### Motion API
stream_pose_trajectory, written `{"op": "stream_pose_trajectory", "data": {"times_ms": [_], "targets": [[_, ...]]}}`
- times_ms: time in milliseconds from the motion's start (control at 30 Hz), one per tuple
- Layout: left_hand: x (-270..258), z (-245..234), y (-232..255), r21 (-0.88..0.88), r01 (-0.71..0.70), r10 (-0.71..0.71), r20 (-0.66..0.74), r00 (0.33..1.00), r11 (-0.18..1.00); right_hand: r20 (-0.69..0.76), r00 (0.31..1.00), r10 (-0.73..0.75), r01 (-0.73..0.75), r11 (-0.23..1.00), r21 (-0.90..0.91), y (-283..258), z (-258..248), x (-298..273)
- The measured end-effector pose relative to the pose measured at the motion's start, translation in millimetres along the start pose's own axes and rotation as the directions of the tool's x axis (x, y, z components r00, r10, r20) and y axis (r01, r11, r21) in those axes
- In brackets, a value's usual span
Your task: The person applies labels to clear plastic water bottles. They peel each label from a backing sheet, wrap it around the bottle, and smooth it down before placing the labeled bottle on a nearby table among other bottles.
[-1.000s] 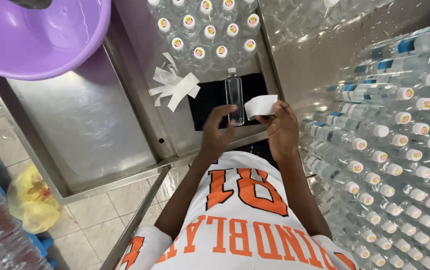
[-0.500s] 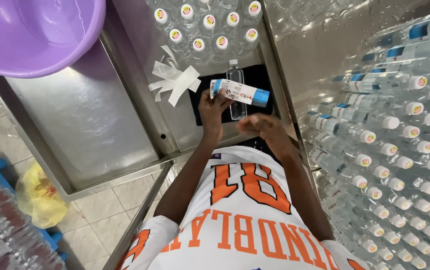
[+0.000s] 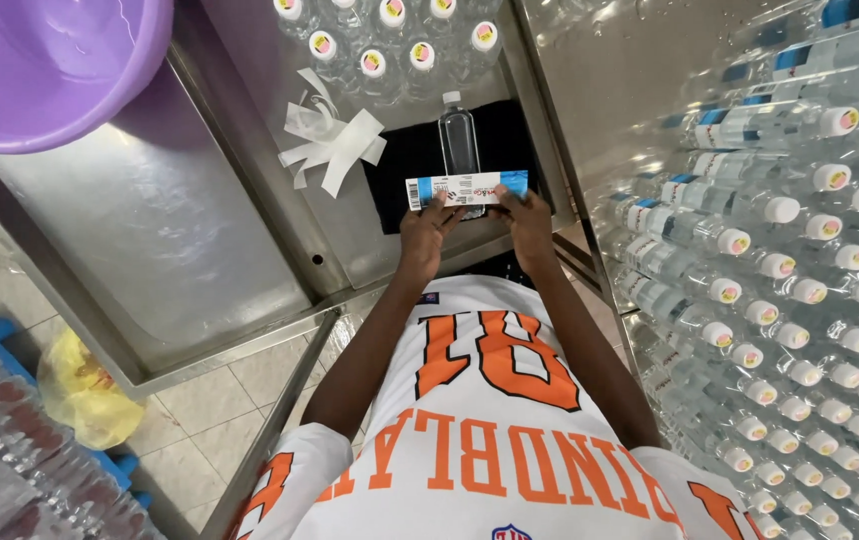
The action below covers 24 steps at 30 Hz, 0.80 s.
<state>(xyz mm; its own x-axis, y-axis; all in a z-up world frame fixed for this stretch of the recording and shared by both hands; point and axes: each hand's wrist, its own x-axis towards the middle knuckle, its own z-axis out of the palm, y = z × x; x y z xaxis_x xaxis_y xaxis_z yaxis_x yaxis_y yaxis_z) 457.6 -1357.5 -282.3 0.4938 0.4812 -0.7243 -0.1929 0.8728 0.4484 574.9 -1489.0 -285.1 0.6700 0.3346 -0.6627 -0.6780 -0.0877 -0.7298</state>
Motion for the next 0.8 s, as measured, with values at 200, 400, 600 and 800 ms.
{"op": "stream_pose_trajectory", "data": {"times_ms": [200, 400, 600, 800], "targets": [[33, -19, 8, 0.402, -0.211, 0.197, 0.076, 0.977, 0.891, 0.111, 0.994, -0.005, 0.050, 0.910, -0.411, -15, -12, -20], [35, 13, 33, 0.694, -0.422, 0.054, 0.486, 0.872, 0.583, 0.251, 0.954, -0.164, 0.261, 0.867, -0.425, -50, 11, -42], [11, 20, 39, 0.700, -0.645, 0.204, 0.613, 0.763, 0.307, 0.060, 0.983, -0.171, 0.179, 0.971, -0.158, -30, 23, -19], [-47, 17, 16, 0.833, -0.271, 0.007, 0.306, 0.952, 0.483, -0.038, 0.997, -0.070, 0.074, 0.990, 0.116, 2, 14, -6]]}}
